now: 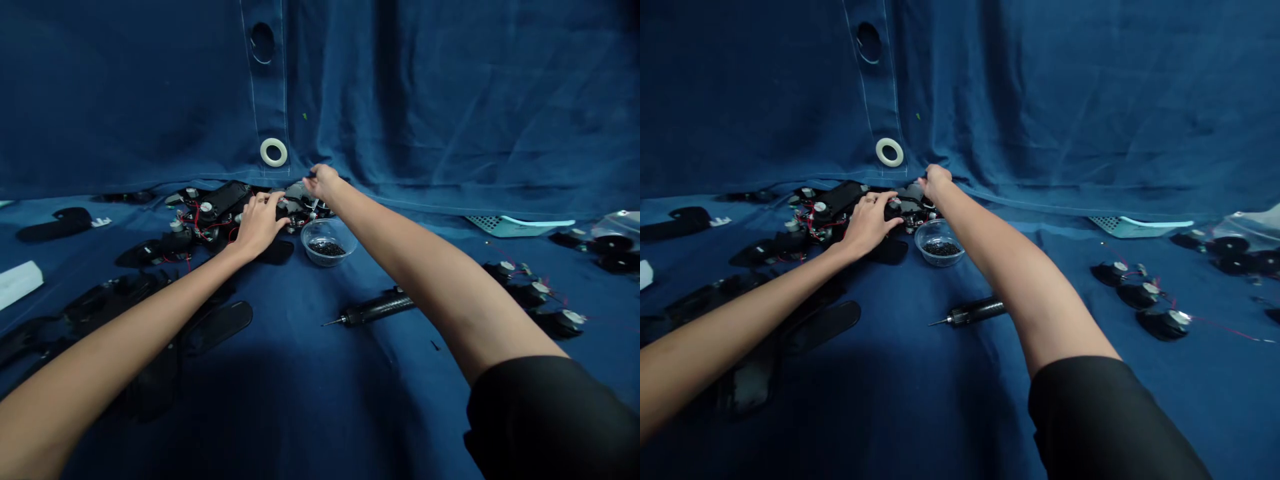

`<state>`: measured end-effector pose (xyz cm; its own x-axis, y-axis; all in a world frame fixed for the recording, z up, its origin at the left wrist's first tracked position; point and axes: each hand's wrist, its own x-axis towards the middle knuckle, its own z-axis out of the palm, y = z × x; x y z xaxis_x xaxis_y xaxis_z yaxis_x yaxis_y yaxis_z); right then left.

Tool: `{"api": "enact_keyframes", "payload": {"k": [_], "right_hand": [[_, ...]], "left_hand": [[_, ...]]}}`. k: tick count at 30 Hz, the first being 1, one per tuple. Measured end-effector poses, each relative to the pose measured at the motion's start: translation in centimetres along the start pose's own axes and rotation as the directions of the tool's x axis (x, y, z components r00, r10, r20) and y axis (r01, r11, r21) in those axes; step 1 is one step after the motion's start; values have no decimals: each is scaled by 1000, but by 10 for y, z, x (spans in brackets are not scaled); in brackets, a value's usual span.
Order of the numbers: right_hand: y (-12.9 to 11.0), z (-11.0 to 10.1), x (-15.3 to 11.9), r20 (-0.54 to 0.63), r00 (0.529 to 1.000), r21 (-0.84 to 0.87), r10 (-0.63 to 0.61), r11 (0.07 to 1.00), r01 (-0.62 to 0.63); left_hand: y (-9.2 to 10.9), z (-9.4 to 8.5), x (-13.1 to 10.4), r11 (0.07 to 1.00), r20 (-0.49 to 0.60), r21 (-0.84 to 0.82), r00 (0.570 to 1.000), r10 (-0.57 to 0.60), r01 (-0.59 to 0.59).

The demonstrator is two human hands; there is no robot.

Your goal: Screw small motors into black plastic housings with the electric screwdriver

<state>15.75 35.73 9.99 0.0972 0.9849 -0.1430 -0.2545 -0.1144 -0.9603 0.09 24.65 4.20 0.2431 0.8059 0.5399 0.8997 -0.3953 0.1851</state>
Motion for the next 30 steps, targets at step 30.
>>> {"api": "enact_keyframes", "payload": {"k": [30], "right_hand": [[18,-28,-44,-2,964,201,267,944,-261]], "left_hand": [[-15,28,65,953,11,155,964,-265,260]]}}
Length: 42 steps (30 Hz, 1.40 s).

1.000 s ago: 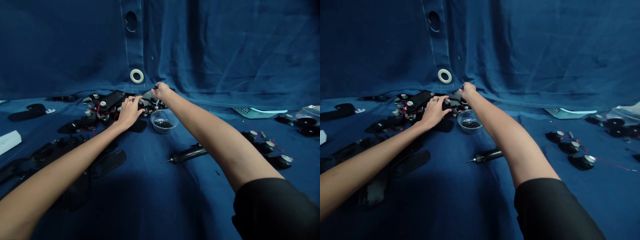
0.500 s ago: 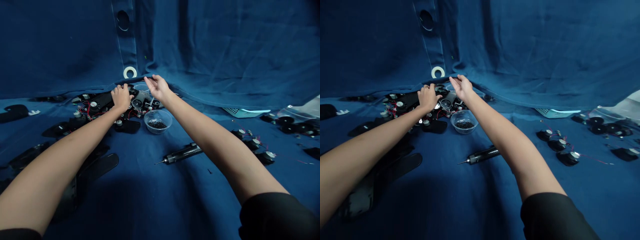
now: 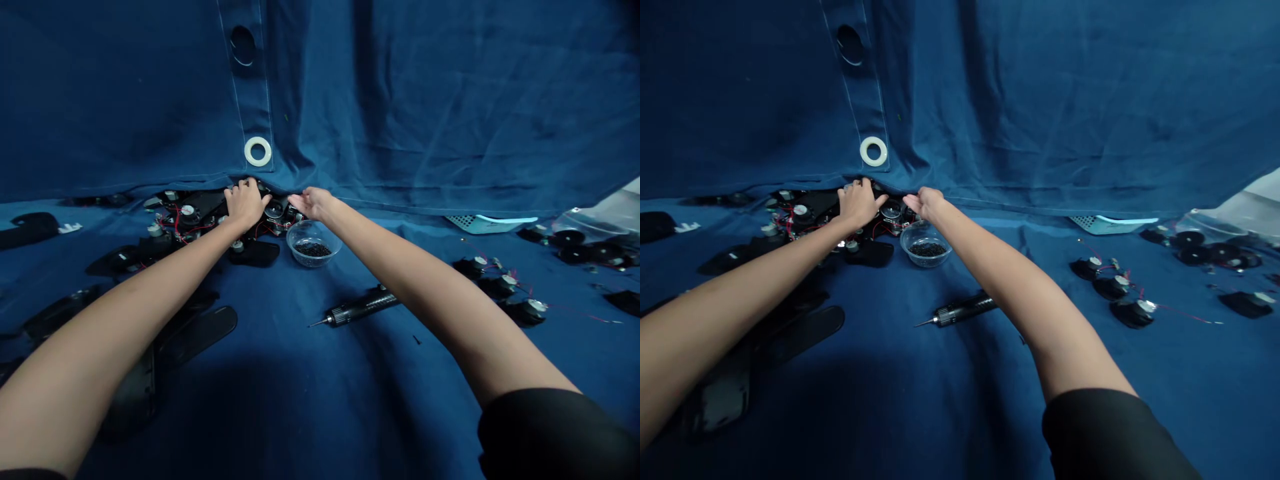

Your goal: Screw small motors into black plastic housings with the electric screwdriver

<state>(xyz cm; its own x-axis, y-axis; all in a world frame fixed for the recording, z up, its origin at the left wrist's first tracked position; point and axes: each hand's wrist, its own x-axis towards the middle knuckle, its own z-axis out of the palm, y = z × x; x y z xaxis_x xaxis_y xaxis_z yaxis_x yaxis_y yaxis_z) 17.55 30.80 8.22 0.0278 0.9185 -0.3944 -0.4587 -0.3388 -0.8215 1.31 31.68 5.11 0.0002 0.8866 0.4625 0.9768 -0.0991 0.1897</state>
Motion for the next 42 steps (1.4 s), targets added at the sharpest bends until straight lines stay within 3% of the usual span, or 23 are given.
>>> {"api": "enact_keyframes", "payload": {"k": [6,13,17,20,24,28,34,38,40,42], "right_hand": [[3,1,4,41,999,-60,3,998,-1],[5,-8,-9,24,997,-284,-72,956,76],[6,-28,-27,88,979,-458,-183,865,203],[10,-51,-46,175,936,-569,-306,744,349],[21,-102,-76,274,852,-701,-445,515,494],[26,-176,-110,237,780,-836,-579,286,467],[8,-298,-151,23,629,-993,-777,56,105],[-2,-359,-167,-101,623,-980,-776,-31,-198],[-3,-378,-172,-168,620,-945,-766,-53,-322],[-3,-390,-174,-188,647,-920,-739,-98,-379]], "left_hand": [[0,-19,-12,999,23,49,1000,-8,7],[-9,-50,-54,971,-34,162,983,181,-174],[-18,-61,-89,968,-28,105,972,233,-229],[-25,-66,-124,954,9,50,955,297,-297],[-35,-71,-180,926,53,-39,924,378,-377],[-49,-84,-228,905,110,-63,899,425,-420],[-87,-96,-268,891,145,150,900,410,-430],[-101,-92,-279,857,152,200,879,451,-474],[-100,-90,-281,858,144,212,883,446,-468],[-98,-90,-280,867,136,217,893,428,-448]]}}
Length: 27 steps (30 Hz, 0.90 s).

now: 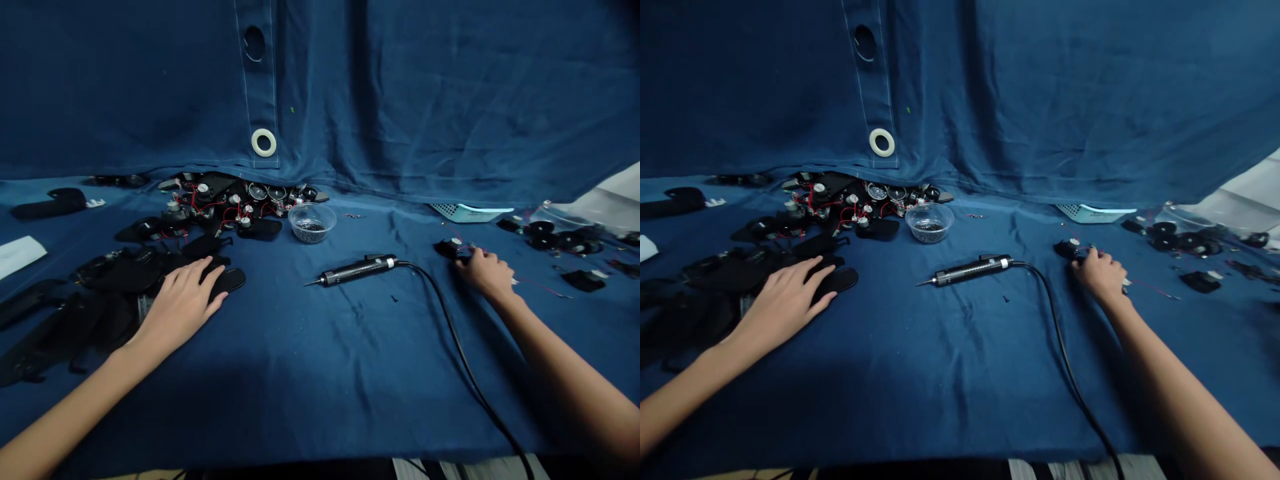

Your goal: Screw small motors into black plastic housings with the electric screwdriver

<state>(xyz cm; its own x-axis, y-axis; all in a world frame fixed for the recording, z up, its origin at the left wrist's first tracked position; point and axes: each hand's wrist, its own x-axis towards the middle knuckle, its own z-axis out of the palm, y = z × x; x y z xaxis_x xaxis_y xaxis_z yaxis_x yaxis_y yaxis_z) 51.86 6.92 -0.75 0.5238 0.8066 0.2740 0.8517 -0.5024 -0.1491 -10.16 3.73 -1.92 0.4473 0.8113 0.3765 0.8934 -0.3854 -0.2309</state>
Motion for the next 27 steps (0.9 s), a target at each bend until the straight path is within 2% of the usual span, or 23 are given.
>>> {"api": "enact_keyframes", "payload": {"k": [3,5,7,9,10,12,14,17,21,23,25,26,27], "right_hand": [[8,0,0,43,999,-65,-32,997,35],[11,-1,-1,15,1000,-108,-26,994,28],[17,-2,-1,-55,998,-152,12,988,-20],[29,-1,1,-81,990,-184,113,975,-126],[37,-1,4,-57,983,-193,177,964,-185],[55,1,9,166,938,-211,306,940,-269],[73,1,13,269,925,-184,269,957,-225],[91,1,14,263,949,-140,175,980,-142],[95,-2,1,167,972,-113,166,982,-148],[90,-4,-8,60,980,-54,188,981,-185],[80,-9,-16,-144,964,52,225,974,-220],[73,-13,-20,-279,929,112,243,969,-220],[65,-19,-24,-418,874,166,249,967,-196]], "left_hand": [[0,-4,4,999,-6,-1,999,-36,36],[-3,-9,5,996,-14,12,996,-90,90],[-7,-14,6,985,-19,48,986,-165,166],[-12,-19,6,969,3,86,973,-231,229],[-15,-22,6,964,30,99,968,-251,247],[-21,-26,7,959,97,105,957,-273,262],[-28,-29,9,956,157,85,944,-292,281],[-38,-29,13,941,216,30,917,-335,337],[-50,-24,19,939,270,-12,906,-327,343],[-54,-20,22,942,288,-20,904,-316,336],[-55,-17,24,945,296,-12,904,-309,327],[-55,-16,25,947,294,2,905,-306,320],[-55,-15,26,951,288,20,909,-301,309]]}}
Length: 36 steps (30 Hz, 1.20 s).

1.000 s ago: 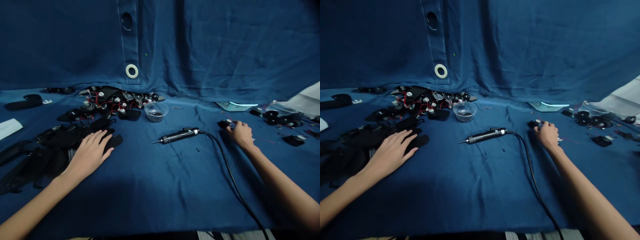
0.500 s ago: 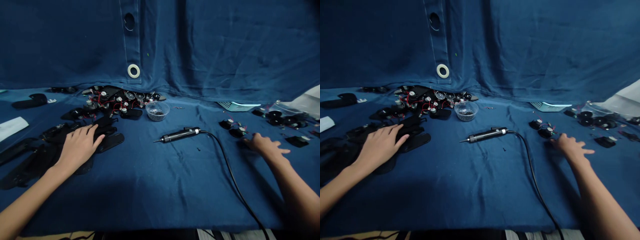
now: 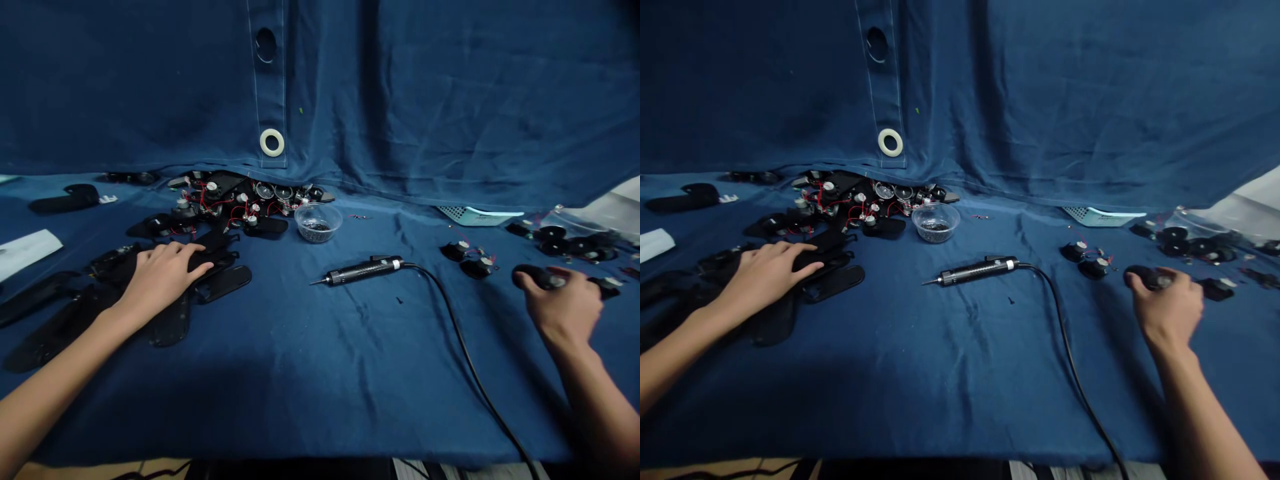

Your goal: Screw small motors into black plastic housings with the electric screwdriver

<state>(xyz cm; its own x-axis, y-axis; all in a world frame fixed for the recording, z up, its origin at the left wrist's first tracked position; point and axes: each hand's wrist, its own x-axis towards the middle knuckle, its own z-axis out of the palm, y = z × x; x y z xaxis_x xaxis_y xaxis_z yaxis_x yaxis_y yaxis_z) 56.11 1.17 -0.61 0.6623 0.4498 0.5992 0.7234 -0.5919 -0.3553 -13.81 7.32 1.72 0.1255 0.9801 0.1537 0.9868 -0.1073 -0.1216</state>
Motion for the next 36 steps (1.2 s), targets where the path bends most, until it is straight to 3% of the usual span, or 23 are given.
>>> {"api": "enact_keyframes", "payload": {"k": [2,5,6,8,9,10,12,14,15,17,19,21,23,25,28,30,32,36], "right_hand": [[-21,-19,-6,-196,975,110,-106,985,130],[-64,-62,-25,-306,925,213,-226,930,298],[-81,-79,-35,-289,920,265,-266,901,344],[-114,-109,-61,-120,907,425,-403,805,414],[-130,-121,-76,-20,855,513,-518,729,454],[-144,-129,-92,69,753,605,-655,628,490],[-169,-135,-124,216,483,694,-849,481,535],[-189,-129,-154,290,244,772,-925,377,512],[-197,-124,-167,313,157,797,-937,349,493],[-210,-114,-190,330,70,805,-942,319,500],[-221,-108,-206,368,42,774,-929,331,540],[-229,-108,-215,428,55,740,-902,385,552],[-233,-111,-218,481,54,725,-875,432,536],[-232,-112,-215,506,2,745,-863,438,503],[-228,-108,-207,506,-99,795,-857,419,439],[-226,-103,-204,499,-121,805,-858,407,431],[-227,-100,-204,504,-107,783,-857,402,475],[-232,-103,-208,441,16,647,-897,331,687]], "left_hand": [[3,-2,1,999,-25,46,999,26,-25],[12,-10,-1,997,-89,69,995,50,-44],[15,-13,-3,997,-114,61,992,52,-45],[21,-20,-6,999,-170,34,985,35,-30],[23,-23,-7,1000,-202,16,979,19,-17],[25,-26,-9,1000,-236,-5,972,0,-1],[28,-31,-12,997,-321,-76,946,-53,30],[32,-36,-16,981,-437,-193,894,-94,9],[34,-39,-18,967,-500,-255,859,-108,-27],[40,-46,-23,931,-607,-345,786,-121,-123],[49,-55,-30,897,-653,-390,749,-109,-210],[58,-62,-37,861,-643,-427,762,-76,-274],[67,-65,-43,830,-595,-454,804,-12,-323],[75,-60,-49,808,-528,-478,848,49,-344],[83,-38,-55,768,-366,-561,925,107,-310],[83,-22,-59,755,-239,-598,959,152,-269],[80,-9,-62,765,-157,-597,970,185,-243],[68,-2,-66,817,-101,-515,965,243,-260]]}}
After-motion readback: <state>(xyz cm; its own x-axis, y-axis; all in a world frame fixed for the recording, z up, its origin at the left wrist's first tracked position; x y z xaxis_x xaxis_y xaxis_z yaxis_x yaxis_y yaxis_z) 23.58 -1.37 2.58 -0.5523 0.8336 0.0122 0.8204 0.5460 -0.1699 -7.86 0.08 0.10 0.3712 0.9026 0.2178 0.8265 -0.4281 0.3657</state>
